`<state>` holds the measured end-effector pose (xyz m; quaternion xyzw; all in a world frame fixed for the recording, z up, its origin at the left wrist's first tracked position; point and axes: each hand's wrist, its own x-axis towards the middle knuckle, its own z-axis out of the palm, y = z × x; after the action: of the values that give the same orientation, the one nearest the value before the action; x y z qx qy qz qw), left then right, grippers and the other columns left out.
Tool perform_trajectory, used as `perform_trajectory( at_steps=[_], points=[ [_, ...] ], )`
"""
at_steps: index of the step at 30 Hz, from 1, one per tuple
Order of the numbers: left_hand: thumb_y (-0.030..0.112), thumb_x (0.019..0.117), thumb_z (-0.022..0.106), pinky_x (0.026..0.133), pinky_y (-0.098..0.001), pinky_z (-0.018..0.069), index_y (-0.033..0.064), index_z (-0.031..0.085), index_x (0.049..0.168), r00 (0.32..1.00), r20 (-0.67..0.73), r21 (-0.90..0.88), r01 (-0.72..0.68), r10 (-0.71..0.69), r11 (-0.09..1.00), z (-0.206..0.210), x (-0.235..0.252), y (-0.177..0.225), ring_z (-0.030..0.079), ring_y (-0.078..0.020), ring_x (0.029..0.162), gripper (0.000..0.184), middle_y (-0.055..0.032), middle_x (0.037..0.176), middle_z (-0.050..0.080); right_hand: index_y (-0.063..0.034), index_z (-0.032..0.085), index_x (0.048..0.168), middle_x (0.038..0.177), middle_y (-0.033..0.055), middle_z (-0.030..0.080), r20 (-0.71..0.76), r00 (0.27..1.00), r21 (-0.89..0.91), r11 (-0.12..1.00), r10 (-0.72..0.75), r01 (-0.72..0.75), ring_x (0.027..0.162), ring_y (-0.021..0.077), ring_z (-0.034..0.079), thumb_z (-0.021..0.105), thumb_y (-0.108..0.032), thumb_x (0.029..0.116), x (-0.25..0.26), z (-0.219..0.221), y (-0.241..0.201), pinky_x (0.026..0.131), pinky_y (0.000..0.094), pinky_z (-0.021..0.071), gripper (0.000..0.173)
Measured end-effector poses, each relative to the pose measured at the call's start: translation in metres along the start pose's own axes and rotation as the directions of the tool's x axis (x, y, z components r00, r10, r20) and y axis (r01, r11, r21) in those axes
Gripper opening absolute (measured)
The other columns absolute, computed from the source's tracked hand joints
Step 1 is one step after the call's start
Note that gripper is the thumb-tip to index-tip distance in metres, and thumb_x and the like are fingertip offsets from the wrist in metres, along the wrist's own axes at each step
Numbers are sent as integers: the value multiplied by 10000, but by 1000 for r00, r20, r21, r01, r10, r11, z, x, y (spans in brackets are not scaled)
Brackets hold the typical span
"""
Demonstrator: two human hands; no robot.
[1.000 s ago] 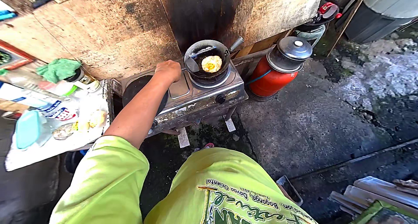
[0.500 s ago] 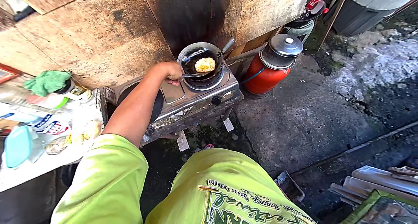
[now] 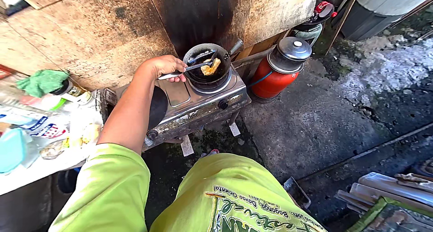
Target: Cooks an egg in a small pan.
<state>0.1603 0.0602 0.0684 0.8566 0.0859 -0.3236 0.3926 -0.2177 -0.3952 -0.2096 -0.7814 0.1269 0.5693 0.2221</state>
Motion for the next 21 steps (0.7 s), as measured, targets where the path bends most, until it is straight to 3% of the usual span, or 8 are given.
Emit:
perform_trajectory(
  at_steps=[4, 7, 9, 11, 13, 18, 21],
  points=[
    [165, 1104, 478, 441, -179, 416, 90, 542, 1419, 998, -61, 62, 7, -3, 998, -9, -19, 6, 520, -73, 484, 330, -83, 830, 681, -1, 554, 1440, 1447, 256, 577, 4, 1000, -50, 999, -7, 7, 1379, 409, 533, 468, -237, 1110, 0, -5, -2, 1150, 554, 390, 414],
    [153, 1099, 497, 486, -221, 426, 108, 528, 1454, 991, -126, 300, 76, -39, 951, -10, -30, 15, 512, -91, 527, 358, -84, 843, 663, -42, 595, 1406, 1406, 245, 611, -34, 999, -48, 999, -9, 7, 1342, 410, 566, 482, -279, 1096, 44, 10, 28, 1117, 589, 425, 406],
    [141, 1082, 522, 561, -296, 459, 104, 547, 1447, 986, -162, 492, 120, -45, 862, -7, -30, 18, 535, -132, 592, 367, -107, 888, 671, -84, 609, 1403, 1391, 230, 627, -50, 999, -57, 998, -22, 19, 1326, 408, 580, 492, -313, 1081, 79, 21, 52, 1098, 609, 440, 412],
    [127, 1058, 540, 724, -410, 542, 83, 559, 1439, 984, -167, 624, 156, -64, 765, -1, -26, 22, 633, -216, 743, 384, -153, 991, 691, -106, 635, 1381, 1366, 216, 649, -75, 996, -51, 998, -45, 42, 1302, 402, 601, 506, -333, 1061, 98, 27, 64, 1085, 617, 457, 413],
    [107, 1042, 559, 795, -454, 549, 57, 587, 1398, 983, -154, 686, 176, -96, 705, 6, -20, 27, 652, -255, 813, 360, -170, 1004, 683, -85, 616, 1408, 1402, 224, 625, -54, 998, -25, 999, -43, 42, 1340, 401, 571, 487, -311, 1082, 80, 18, 48, 1121, 602, 422, 417],
    [78, 1018, 579, 633, -372, 461, 80, 658, 1305, 980, -104, 744, 188, -168, 641, 13, 0, 39, 529, -168, 643, 298, -106, 864, 662, -68, 567, 1455, 1457, 217, 586, -10, 999, -59, 998, -31, 31, 1385, 388, 535, 440, -307, 1105, 71, 13, 38, 1160, 577, 390, 442],
    [106, 1035, 558, 509, -295, 337, 90, 673, 1260, 979, -75, 725, 183, -188, 664, 8, 6, 38, 394, -102, 504, 253, -60, 745, 625, -97, 584, 1444, 1423, 206, 616, -36, 998, -37, 998, -59, 58, 1347, 389, 569, 469, -349, 1082, 97, 28, 60, 1129, 591, 425, 456]
  ],
)
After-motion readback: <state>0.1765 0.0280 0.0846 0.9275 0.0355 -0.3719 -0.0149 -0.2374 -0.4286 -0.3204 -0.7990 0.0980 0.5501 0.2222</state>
